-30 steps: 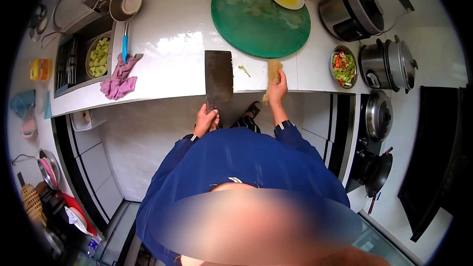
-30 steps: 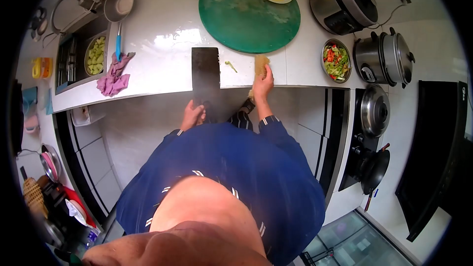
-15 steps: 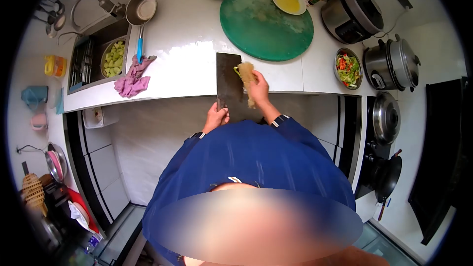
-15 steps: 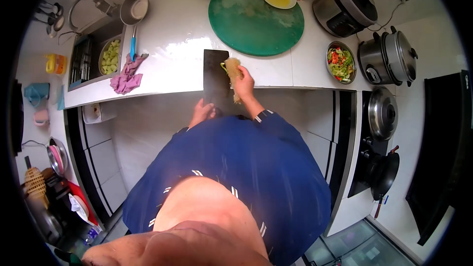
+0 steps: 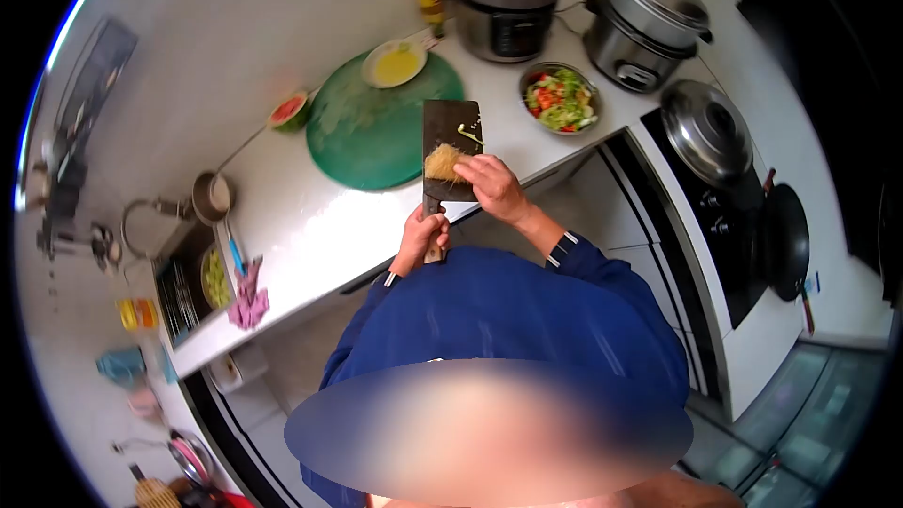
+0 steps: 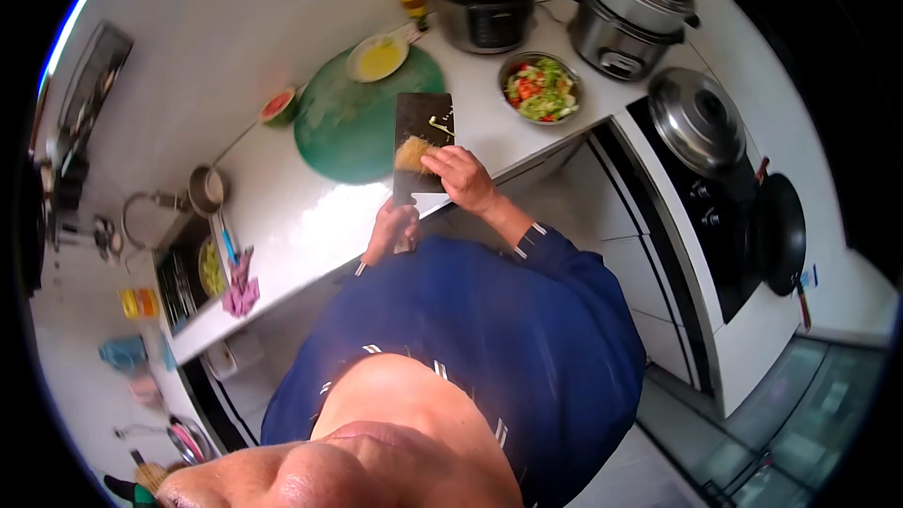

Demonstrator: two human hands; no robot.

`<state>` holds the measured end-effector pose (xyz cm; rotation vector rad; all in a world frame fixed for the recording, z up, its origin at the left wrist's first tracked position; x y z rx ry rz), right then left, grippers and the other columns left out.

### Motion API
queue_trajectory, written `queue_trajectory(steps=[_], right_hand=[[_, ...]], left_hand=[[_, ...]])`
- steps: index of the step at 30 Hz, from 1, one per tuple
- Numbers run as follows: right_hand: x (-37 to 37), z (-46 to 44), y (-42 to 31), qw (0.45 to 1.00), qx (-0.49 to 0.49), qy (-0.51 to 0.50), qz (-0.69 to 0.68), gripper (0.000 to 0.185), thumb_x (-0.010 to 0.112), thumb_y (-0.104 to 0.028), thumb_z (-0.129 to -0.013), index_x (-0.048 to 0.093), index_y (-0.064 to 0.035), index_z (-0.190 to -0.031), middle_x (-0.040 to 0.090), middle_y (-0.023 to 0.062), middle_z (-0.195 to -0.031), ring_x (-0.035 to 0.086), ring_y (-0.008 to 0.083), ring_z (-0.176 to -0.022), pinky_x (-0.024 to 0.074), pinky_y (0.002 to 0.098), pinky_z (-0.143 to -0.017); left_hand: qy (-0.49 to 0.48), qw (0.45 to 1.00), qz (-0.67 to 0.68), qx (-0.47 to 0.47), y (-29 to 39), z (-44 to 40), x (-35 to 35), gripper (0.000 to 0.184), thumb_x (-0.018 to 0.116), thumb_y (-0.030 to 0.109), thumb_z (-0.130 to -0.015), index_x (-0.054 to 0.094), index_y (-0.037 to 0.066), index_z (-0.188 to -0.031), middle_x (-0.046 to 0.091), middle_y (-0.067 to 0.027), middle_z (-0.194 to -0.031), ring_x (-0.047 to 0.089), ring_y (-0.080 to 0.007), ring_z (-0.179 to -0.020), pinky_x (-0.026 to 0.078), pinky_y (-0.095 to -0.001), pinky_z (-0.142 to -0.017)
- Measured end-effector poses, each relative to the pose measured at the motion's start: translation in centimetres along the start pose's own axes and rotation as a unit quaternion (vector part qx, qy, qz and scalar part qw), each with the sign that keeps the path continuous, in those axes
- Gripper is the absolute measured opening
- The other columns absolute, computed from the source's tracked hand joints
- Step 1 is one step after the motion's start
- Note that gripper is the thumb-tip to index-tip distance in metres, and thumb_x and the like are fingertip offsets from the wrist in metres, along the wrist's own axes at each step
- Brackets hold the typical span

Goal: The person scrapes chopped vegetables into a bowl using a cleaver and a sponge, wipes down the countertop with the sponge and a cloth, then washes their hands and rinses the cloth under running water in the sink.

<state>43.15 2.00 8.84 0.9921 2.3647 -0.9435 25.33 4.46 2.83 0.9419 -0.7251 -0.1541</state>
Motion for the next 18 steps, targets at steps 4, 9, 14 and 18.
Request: queue_trajectory(steps=[4,9,14,18], right_hand=[[-4.6,1.8,10.9,0.988,0.077,0.119,0.065,0.044,0.048,0.011,-0.069,0.059,-0.0034,-0.109,0.062,0.0146,-0.106,0.057,0.0337,-0.097,0.0464,0.0400,-0.085],[-11.4,2.2,22.8,0.942,0.193,0.182,0.206,0.039,0.049,0.009,-0.073,0.061,-0.0028,-0.108,0.064,0.0145,-0.101,0.058,0.0332,-0.092,0.0452,0.0415,-0.082],[-14.5,-0.8,21.4,0.945,0.267,0.171,0.081,0.040,0.054,0.006,-0.074,0.061,-0.0054,-0.111,0.064,0.0126,-0.105,0.058,0.0299,-0.097,0.0466,0.0378,-0.085],[-12.2,-5.6,14.1,0.994,0.072,0.051,-0.060,0.041,0.053,0.008,-0.072,0.064,-0.0066,-0.108,0.064,0.0110,-0.106,0.060,0.0265,-0.099,0.0475,0.0336,-0.086]], left_hand=[[-0.011,0.997,-0.072,-0.014,-0.1,-3.8,5.9,0.018,0.053,0.006,-0.083,0.044,0.003,-0.099,0.051,-0.0074,-0.067,0.046,-0.0136,-0.046,0.041,-0.0276,-0.044],[-0.030,0.997,-0.047,-0.051,-0.5,-5.2,10.1,0.020,0.053,0.006,-0.083,0.044,0.002,-0.101,0.051,-0.0072,-0.067,0.046,-0.0134,-0.047,0.040,-0.0273,-0.045],[0.023,0.964,-0.259,0.051,-0.3,-5.9,9.2,0.032,0.057,0.012,-0.081,0.046,0.000,-0.109,0.053,-0.0064,-0.070,0.053,-0.0135,-0.054,0.044,-0.0276,-0.051],[0.049,0.633,-0.725,0.269,2.3,-5.8,8.1,0.035,0.059,0.009,-0.071,0.051,0.005,-0.105,0.059,-0.0125,-0.075,0.059,-0.0292,-0.063,0.047,-0.0387,-0.056]])
Point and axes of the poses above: each hand's wrist, its own z-axis away from the middle knuckle, its own x-axis out of the palm, y = z × x, the point moved 4 cm from there along -z, towards the middle knuckle
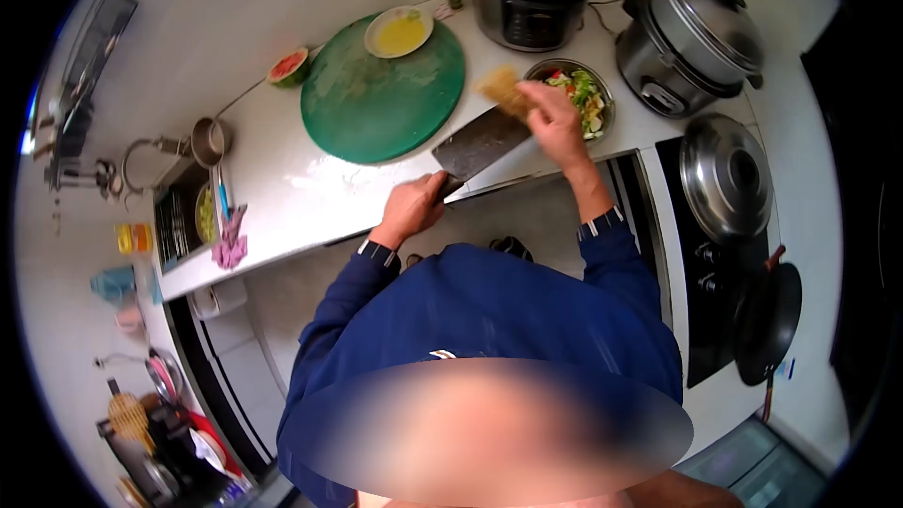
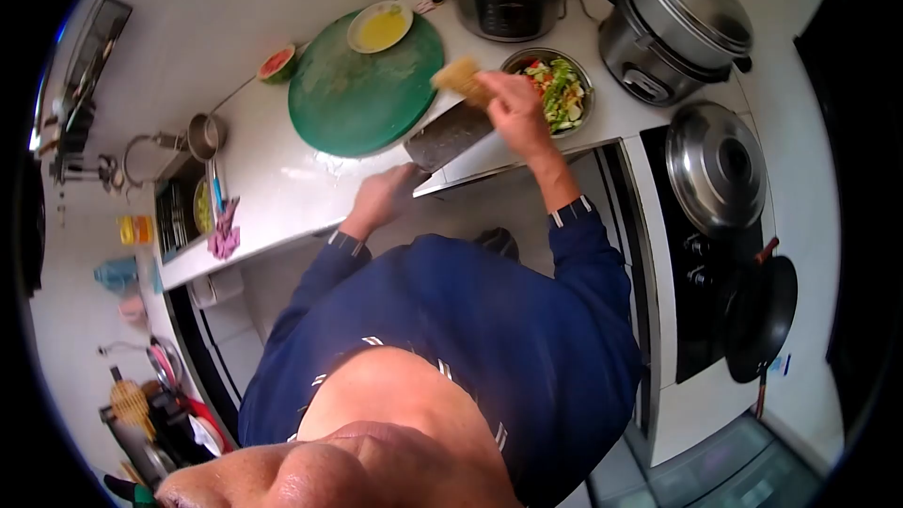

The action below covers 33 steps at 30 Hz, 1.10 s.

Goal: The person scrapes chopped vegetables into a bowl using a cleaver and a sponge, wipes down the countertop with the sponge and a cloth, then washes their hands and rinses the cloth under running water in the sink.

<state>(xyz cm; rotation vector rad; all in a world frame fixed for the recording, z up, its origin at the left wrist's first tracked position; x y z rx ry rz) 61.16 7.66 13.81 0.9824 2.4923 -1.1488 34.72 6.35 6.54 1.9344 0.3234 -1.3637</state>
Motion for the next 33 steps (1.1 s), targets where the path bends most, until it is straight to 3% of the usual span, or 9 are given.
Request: queue_trajectory(steps=[2,5,9,15,17,22,26,31,33], right_hand=[[3.5,0.2,-3.2,0.990,-0.071,-0.119,-0.034,0.046,0.055,0.007,-0.068,0.063,-0.0088,-0.110,0.064,0.0097,-0.104,0.059,0.0271,-0.095,0.0498,0.0359,-0.083],[8.1,2.2,-6.2,0.966,-0.146,-0.209,-0.051,0.048,0.058,0.004,-0.067,0.061,-0.0109,-0.113,0.061,0.0086,-0.101,0.057,0.0278,-0.090,0.0499,0.0364,-0.079],[10.5,2.6,-5.5,0.973,-0.092,-0.213,0.002,0.047,0.058,0.001,-0.070,0.060,-0.0134,-0.115,0.059,0.0086,-0.098,0.055,0.0276,-0.089,0.0489,0.0367,-0.079],[15.6,2.0,0.4,0.973,0.001,-0.208,0.098,0.038,0.052,0.002,-0.074,0.063,-0.0084,-0.109,0.062,0.0135,-0.093,0.056,0.0327,-0.088,0.0473,0.0403,-0.080],[16.5,2.5,3.0,0.976,0.130,-0.175,0.026,0.037,0.052,-0.002,-0.075,0.062,-0.0063,-0.110,0.063,0.0158,-0.101,0.058,0.0365,-0.092,0.0465,0.0423,-0.081],[15.3,5.8,8.3,0.954,0.249,0.002,0.170,0.038,0.054,-0.006,-0.078,0.056,-0.0066,-0.116,0.063,0.0209,-0.100,0.060,0.0370,-0.092,0.0472,0.0427,-0.080],[19.1,9.4,12.3,0.887,0.395,-0.020,0.239,0.036,0.056,-0.009,-0.079,0.054,-0.0073,-0.115,0.061,0.0219,-0.100,0.059,0.0386,-0.092,0.0471,0.0448,-0.078],[27.8,13.3,4.1,0.902,0.242,-0.065,0.352,0.034,0.052,-0.003,-0.076,0.059,-0.0089,-0.109,0.054,0.0175,-0.094,0.053,0.0375,-0.085,0.0468,0.0455,-0.076],[30.6,16.3,1.0,0.899,0.278,-0.112,0.319,0.033,0.053,-0.001,-0.074,0.063,-0.0094,-0.104,0.054,0.0164,-0.093,0.052,0.0357,-0.087,0.0462,0.0447,-0.077]], left_hand=[[-0.027,0.991,-0.126,0.033,1.1,-0.9,-2.2,0.024,0.053,0.007,-0.073,0.052,0.008,-0.097,0.056,-0.0095,-0.071,0.058,-0.0283,-0.062,0.045,-0.0410,-0.056],[-0.017,0.989,-0.143,0.046,1.1,-0.7,-3.0,0.013,0.053,0.008,-0.074,0.050,0.009,-0.087,0.055,-0.0080,-0.069,0.058,-0.0257,-0.065,0.045,-0.0366,-0.063],[0.038,0.992,-0.117,0.016,0.9,1.6,-3.2,0.007,0.055,0.009,-0.072,0.050,0.009,-0.077,0.055,-0.0069,-0.068,0.056,-0.0267,-0.063,0.045,-0.0388,-0.058],[0.017,0.994,-0.105,-0.038,-1.7,9.2,-4.3,0.012,0.056,0.010,-0.072,0.052,0.008,-0.083,0.055,-0.0069,-0.070,0.056,-0.0266,-0.066,0.044,-0.0381,-0.061],[0.013,0.993,-0.107,-0.044,-3.1,13.3,-5.2,0.018,0.058,0.010,-0.071,0.049,0.008,-0.087,0.054,-0.0064,-0.072,0.056,-0.0259,-0.069,0.044,-0.0362,-0.065],[0.109,0.962,-0.033,-0.246,-5.4,26.4,-7.8,0.039,0.066,0.008,-0.064,0.055,0.007,-0.101,0.058,-0.0118,-0.081,0.057,-0.0317,-0.073,0.045,-0.0401,-0.065],[0.246,0.893,0.035,-0.376,-8.0,35.6,-8.5,0.037,0.063,0.001,-0.067,0.058,0.005,-0.103,0.061,-0.0158,-0.086,0.060,-0.0346,-0.074,0.048,-0.0394,-0.066],[0.305,0.811,0.039,-0.498,-10.7,43.4,-9.9,0.032,0.062,0.001,-0.071,0.058,0.002,-0.103,0.060,-0.0154,-0.078,0.059,-0.0310,-0.068,0.048,-0.0356,-0.064],[0.339,0.801,0.030,-0.492,-12.1,46.0,-9.5,0.032,0.063,0.002,-0.072,0.058,0.001,-0.103,0.060,-0.0152,-0.077,0.059,-0.0297,-0.066,0.048,-0.0351,-0.064]])
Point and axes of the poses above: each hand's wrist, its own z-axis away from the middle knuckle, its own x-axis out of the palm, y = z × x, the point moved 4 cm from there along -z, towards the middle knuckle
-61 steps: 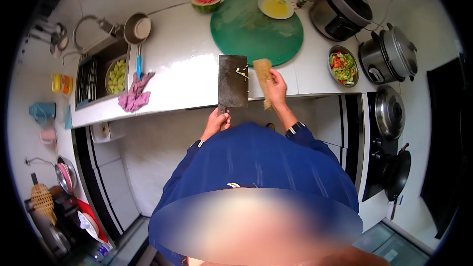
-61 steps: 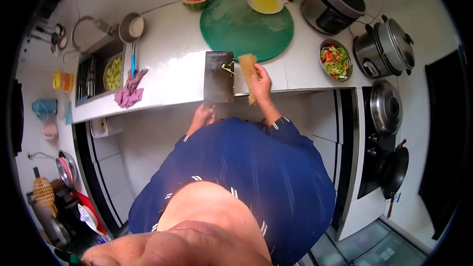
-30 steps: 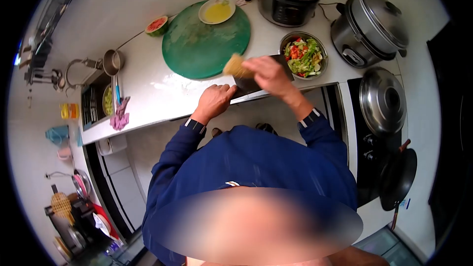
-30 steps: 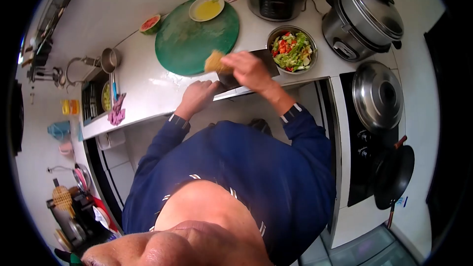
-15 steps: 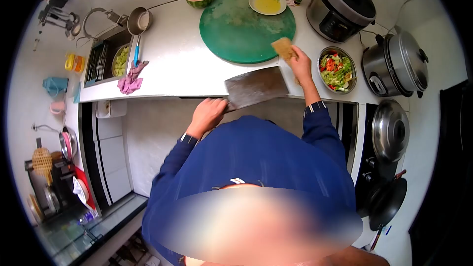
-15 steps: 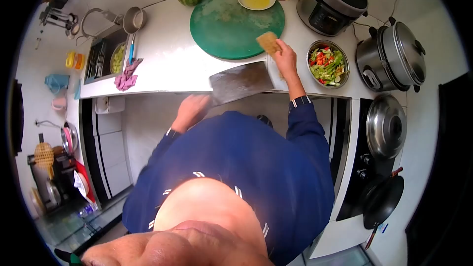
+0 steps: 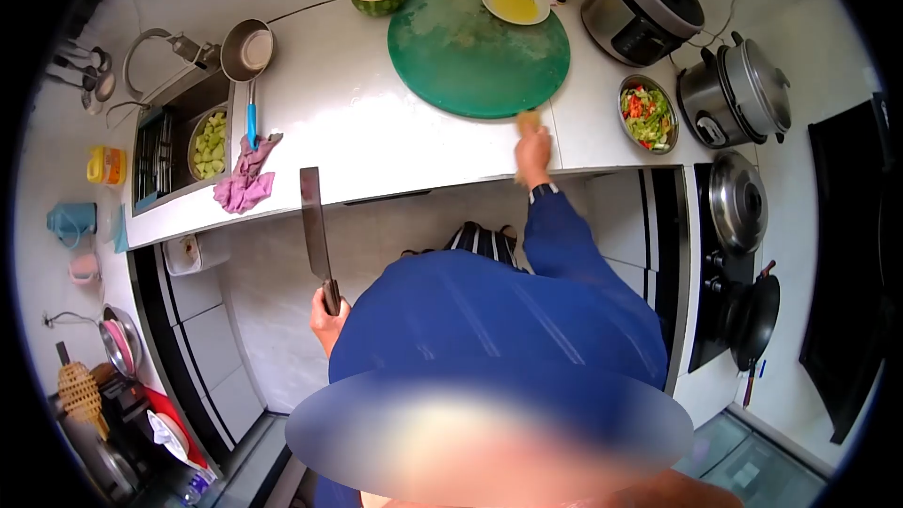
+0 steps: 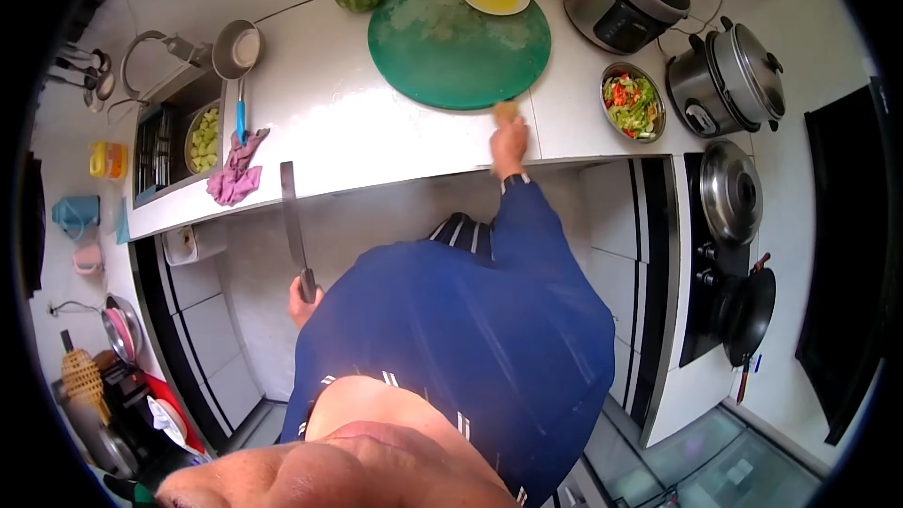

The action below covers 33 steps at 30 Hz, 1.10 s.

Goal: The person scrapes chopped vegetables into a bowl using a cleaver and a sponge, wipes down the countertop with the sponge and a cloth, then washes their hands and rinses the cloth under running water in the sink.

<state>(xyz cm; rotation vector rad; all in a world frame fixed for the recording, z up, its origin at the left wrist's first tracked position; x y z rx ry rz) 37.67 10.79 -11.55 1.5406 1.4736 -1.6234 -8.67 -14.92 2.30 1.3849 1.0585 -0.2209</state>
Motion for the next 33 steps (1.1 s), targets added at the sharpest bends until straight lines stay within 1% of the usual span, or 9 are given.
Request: queue_trajectory(steps=[2,4,8,16,20,27,28,29,33], right_hand=[[0.2,4.1,-5.3,0.990,-0.050,-0.106,-0.075,0.033,0.051,0.000,-0.073,0.065,-0.0094,-0.101,0.054,0.0157,-0.091,0.052,0.0353,-0.087,0.0458,0.0442,-0.077],[1.3,7.5,-10.0,0.971,-0.149,-0.082,-0.166,0.036,0.051,0.000,-0.074,0.065,-0.0088,-0.106,0.054,0.0152,-0.088,0.053,0.0335,-0.082,0.0456,0.0408,-0.077],[0.9,6.7,-12.4,0.952,-0.033,-0.079,-0.293,0.041,0.052,0.001,-0.072,0.064,-0.0086,-0.109,0.057,0.0154,-0.093,0.056,0.0309,-0.089,0.0464,0.0361,-0.081],[-9.6,-0.4,7.7,0.977,0.062,0.203,-0.010,0.046,0.053,0.001,-0.075,0.055,-0.0089,-0.120,0.055,0.0164,-0.097,0.054,0.0326,-0.090,0.0444,0.0422,-0.081],[-12.4,-1.9,17.4,0.941,0.204,0.220,0.155,0.043,0.053,-0.002,-0.075,0.054,-0.0061,-0.117,0.058,0.0171,-0.095,0.054,0.0352,-0.086,0.0438,0.0430,-0.079],[-6.2,-3.1,13.3,0.986,0.130,0.097,0.026,0.029,0.049,0.002,-0.075,0.064,-0.0051,-0.099,0.064,0.0178,-0.082,0.058,0.0372,-0.075,0.0451,0.0451,-0.075],[-6.1,-3.3,10.4,0.988,0.145,0.009,-0.044,0.028,0.051,0.000,-0.075,0.066,-0.0059,-0.098,0.065,0.0174,-0.086,0.059,0.0372,-0.079,0.0460,0.0446,-0.078],[-5.3,-3.1,8.7,0.992,0.037,0.012,-0.116,0.032,0.052,-0.001,-0.076,0.065,-0.0063,-0.104,0.065,0.0169,-0.093,0.059,0.0357,-0.090,0.0460,0.0426,-0.082],[-8.7,-7.3,6.4,0.995,0.012,0.096,0.029,0.042,0.049,0.001,-0.078,0.053,-0.0036,-0.120,0.059,0.0146,-0.108,0.052,0.0340,-0.098,0.0443,0.0414,-0.085]], left_hand=[[0.013,1.000,0.008,-0.002,-2.1,-0.7,-0.4,0.033,0.063,0.002,-0.071,0.058,0.001,-0.103,0.060,-0.0153,-0.077,0.058,-0.0298,-0.066,0.048,-0.0352,-0.064],[-0.036,0.998,0.023,-0.049,-3.0,-1.7,-0.8,0.033,0.064,0.003,-0.071,0.058,0.001,-0.104,0.061,-0.0161,-0.078,0.059,-0.0310,-0.067,0.048,-0.0359,-0.064],[-0.053,0.998,0.001,0.042,-3.9,-3.9,-0.7,0.034,0.065,0.005,-0.071,0.058,0.000,-0.104,0.062,-0.0180,-0.082,0.061,-0.0332,-0.071,0.049,-0.0369,-0.066],[-0.059,0.993,0.051,0.087,-7.3,-4.7,1.9,0.038,0.072,0.008,-0.066,0.061,0.005,-0.102,0.065,-0.0137,-0.082,0.065,-0.0286,-0.070,0.052,-0.0347,-0.065],[-0.070,0.995,0.043,0.048,-7.2,-6.1,3.1,0.039,0.073,0.009,-0.066,0.062,0.005,-0.103,0.065,-0.0132,-0.083,0.065,-0.0273,-0.072,0.053,-0.0338,-0.068],[-0.116,0.986,0.031,0.119,0.4,-10.8,6.1,0.042,0.074,0.009,-0.066,0.061,0.004,-0.105,0.066,-0.0139,-0.082,0.066,-0.0243,-0.071,0.053,-0.0325,-0.068],[-0.124,0.985,0.032,0.114,2.4,-11.3,6.8,0.042,0.074,0.009,-0.066,0.061,0.003,-0.106,0.066,-0.0137,-0.081,0.066,-0.0232,-0.071,0.053,-0.0320,-0.068],[-0.130,0.985,0.031,0.108,3.9,-11.6,7.3,0.043,0.075,0.010,-0.066,0.061,0.003,-0.106,0.065,-0.0136,-0.080,0.066,-0.0220,-0.070,0.053,-0.0315,-0.068],[-0.142,0.980,0.054,0.130,6.6,-12.7,9.4,0.043,0.074,0.007,-0.068,0.060,0.001,-0.107,0.065,-0.0112,-0.078,0.064,-0.0177,-0.068,0.051,-0.0286,-0.066]])
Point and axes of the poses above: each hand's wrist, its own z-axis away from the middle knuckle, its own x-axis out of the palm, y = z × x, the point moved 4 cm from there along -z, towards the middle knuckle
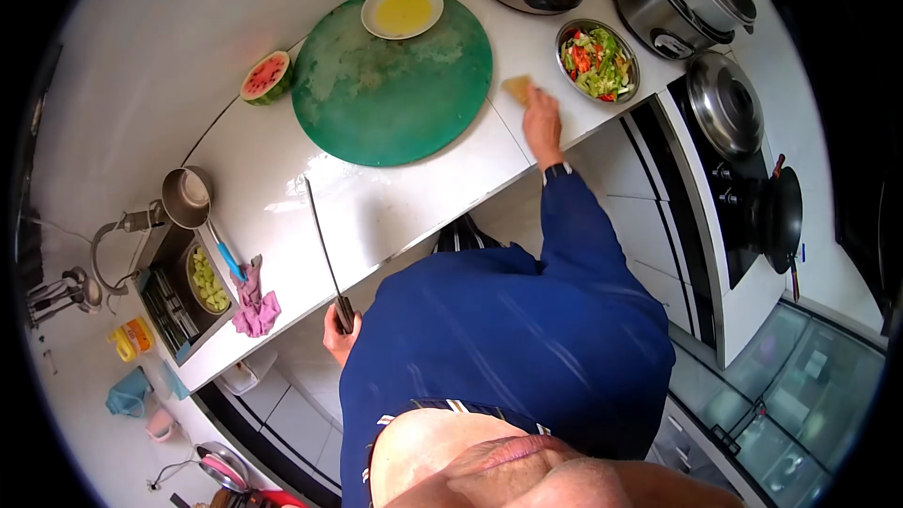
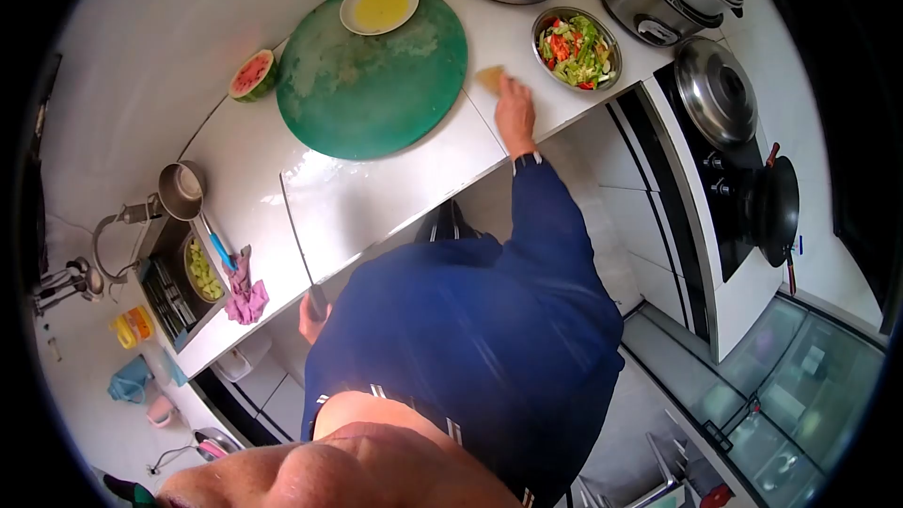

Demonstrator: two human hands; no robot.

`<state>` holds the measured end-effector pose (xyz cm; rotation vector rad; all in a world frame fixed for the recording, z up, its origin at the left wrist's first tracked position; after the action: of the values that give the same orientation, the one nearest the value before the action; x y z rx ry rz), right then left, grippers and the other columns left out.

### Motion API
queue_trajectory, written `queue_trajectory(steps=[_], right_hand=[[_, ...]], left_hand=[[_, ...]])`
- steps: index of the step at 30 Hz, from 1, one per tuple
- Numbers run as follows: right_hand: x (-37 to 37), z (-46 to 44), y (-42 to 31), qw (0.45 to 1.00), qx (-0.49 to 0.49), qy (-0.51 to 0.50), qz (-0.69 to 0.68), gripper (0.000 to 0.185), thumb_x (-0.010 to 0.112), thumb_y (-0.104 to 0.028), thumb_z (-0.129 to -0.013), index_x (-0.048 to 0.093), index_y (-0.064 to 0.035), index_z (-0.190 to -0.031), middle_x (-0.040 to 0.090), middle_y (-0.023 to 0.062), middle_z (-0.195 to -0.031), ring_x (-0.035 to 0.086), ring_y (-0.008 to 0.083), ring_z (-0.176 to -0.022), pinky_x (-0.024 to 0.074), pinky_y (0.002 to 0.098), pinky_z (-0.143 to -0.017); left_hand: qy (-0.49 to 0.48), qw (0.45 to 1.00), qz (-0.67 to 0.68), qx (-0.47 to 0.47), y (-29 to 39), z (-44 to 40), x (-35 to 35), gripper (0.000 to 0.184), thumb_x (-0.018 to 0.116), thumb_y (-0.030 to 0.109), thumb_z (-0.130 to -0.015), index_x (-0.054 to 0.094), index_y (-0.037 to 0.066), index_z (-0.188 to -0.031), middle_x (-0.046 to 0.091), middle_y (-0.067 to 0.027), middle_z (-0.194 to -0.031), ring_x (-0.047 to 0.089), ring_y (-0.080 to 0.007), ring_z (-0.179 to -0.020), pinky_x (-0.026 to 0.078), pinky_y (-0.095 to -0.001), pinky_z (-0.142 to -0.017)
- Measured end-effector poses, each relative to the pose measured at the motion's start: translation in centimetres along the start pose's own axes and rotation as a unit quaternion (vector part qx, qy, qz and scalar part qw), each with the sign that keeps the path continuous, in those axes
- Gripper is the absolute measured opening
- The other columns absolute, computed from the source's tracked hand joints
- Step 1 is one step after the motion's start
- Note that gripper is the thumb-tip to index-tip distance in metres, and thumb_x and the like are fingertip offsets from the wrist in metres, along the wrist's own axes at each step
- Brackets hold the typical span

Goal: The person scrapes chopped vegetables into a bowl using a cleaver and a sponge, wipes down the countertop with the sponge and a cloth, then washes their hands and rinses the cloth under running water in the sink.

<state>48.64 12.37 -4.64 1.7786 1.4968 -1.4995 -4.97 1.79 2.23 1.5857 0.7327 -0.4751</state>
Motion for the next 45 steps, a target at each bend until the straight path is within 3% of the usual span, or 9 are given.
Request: queue_trajectory(steps=[3,5,10,15,19,27,30,35,45], right_hand=[[1.4,-3.4,4.9,0.991,-0.004,0.096,0.097,0.045,0.048,0.003,-0.078,0.049,-0.0030,-0.123,0.056,0.0157,-0.109,0.052,0.0358,-0.095,0.0435,0.0429,-0.083],[1.9,-3.0,5.0,0.989,0.057,0.011,0.139,0.042,0.046,-0.001,-0.082,0.049,-0.0027,-0.123,0.055,0.0142,-0.112,0.052,0.0332,-0.097,0.0436,0.0447,-0.080],[4.2,2.1,0.3,0.993,-0.091,-0.076,-0.027,0.044,0.047,0.004,-0.076,0.052,-0.0040,-0.119,0.058,0.0137,-0.108,0.051,0.0346,-0.096,0.0427,0.0417,-0.085],[1.9,3.8,-3.5,0.963,-0.022,-0.172,-0.205,0.039,0.050,0.002,-0.075,0.061,-0.0029,-0.112,0.063,0.0167,-0.104,0.058,0.0337,-0.097,0.0461,0.0400,-0.086],[1.9,-3.4,-4.6,0.991,-0.019,0.002,-0.129,0.039,0.051,-0.002,-0.078,0.059,-0.0038,-0.115,0.060,0.0168,-0.109,0.055,0.0356,-0.097,0.0447,0.0406,-0.085],[6.6,0.7,-14.6,0.947,-0.090,-0.168,-0.258,0.040,0.050,-0.002,-0.073,0.060,-0.0034,-0.111,0.062,0.0178,-0.104,0.058,0.0338,-0.097,0.0461,0.0396,-0.085],[8.5,-4.7,-14.4,0.965,0.044,-0.076,-0.249,0.038,0.052,-0.004,-0.074,0.059,-0.0016,-0.112,0.063,0.0215,-0.100,0.060,0.0364,-0.093,0.0478,0.0408,-0.081],[12.7,-12.3,-15.1,0.986,-0.019,-0.063,-0.153,0.035,0.052,-0.006,-0.077,0.055,0.0028,-0.111,0.061,0.0266,-0.094,0.058,0.0420,-0.090,0.0463,0.0467,-0.078],[16.4,-14.8,-17.7,0.992,-0.019,0.000,-0.123,0.035,0.055,-0.005,-0.073,0.056,0.0002,-0.108,0.057,0.0200,-0.101,0.053,0.0397,-0.091,0.0434,0.0461,-0.080]], left_hand=[[-0.013,1.000,0.007,-0.013,1.5,-1.0,0.4,0.041,0.073,0.005,-0.068,0.059,0.001,-0.107,0.064,-0.0103,-0.078,0.063,-0.0167,-0.068,0.051,-0.0282,-0.066],[-0.025,0.999,0.007,-0.032,2.6,-1.6,0.4,0.041,0.073,0.004,-0.068,0.059,0.001,-0.107,0.064,-0.0098,-0.078,0.062,-0.0155,-0.068,0.050,-0.0280,-0.066],[-0.001,0.996,0.058,-0.070,1.0,-0.7,1.2,0.038,0.070,0.003,-0.069,0.059,0.001,-0.106,0.063,-0.0090,-0.075,0.060,-0.0143,-0.066,0.049,-0.0268,-0.065],[0.003,0.995,0.045,-0.085,2.4,-1.4,0.9,0.038,0.069,0.003,-0.069,0.059,0.000,-0.106,0.063,-0.0092,-0.073,0.061,-0.0146,-0.067,0.049,-0.0268,-0.065],[0.011,0.993,0.062,-0.098,1.6,-0.9,0.4,0.037,0.069,0.003,-0.069,0.060,0.000,-0.105,0.062,-0.0095,-0.074,0.061,-0.0149,-0.068,0.049,-0.0268,-0.065],[0.016,0.992,0.092,-0.083,-1.6,0.1,-1.1,0.037,0.072,0.006,-0.068,0.061,0.001,-0.103,0.061,-0.0105,-0.075,0.059,-0.0169,-0.066,0.049,-0.0279,-0.064],[0.028,0.994,0.070,-0.079,-0.4,0.0,-2.5,0.035,0.072,0.006,-0.069,0.061,0.002,-0.101,0.059,-0.0101,-0.072,0.057,-0.0164,-0.063,0.048,-0.0279,-0.063],[0.058,0.993,0.046,-0.092,-1.0,1.4,-3.5,0.036,0.073,0.006,-0.069,0.060,0.002,-0.102,0.058,-0.0088,-0.070,0.056,-0.0151,-0.062,0.047,-0.0271,-0.061],[0.078,0.976,0.084,-0.187,0.1,4.1,-1.5,0.034,0.073,0.007,-0.070,0.061,0.002,-0.101,0.059,-0.0058,-0.070,0.056,-0.0126,-0.063,0.047,-0.0260,-0.061]])
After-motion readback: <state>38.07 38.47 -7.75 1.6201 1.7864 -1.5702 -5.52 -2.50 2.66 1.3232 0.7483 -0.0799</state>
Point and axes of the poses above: each hand's wrist, its own z-axis away from the middle knuckle, its own x-axis out of the palm, y = z × x, the point moved 4 cm from there along -z, towards the middle knuckle
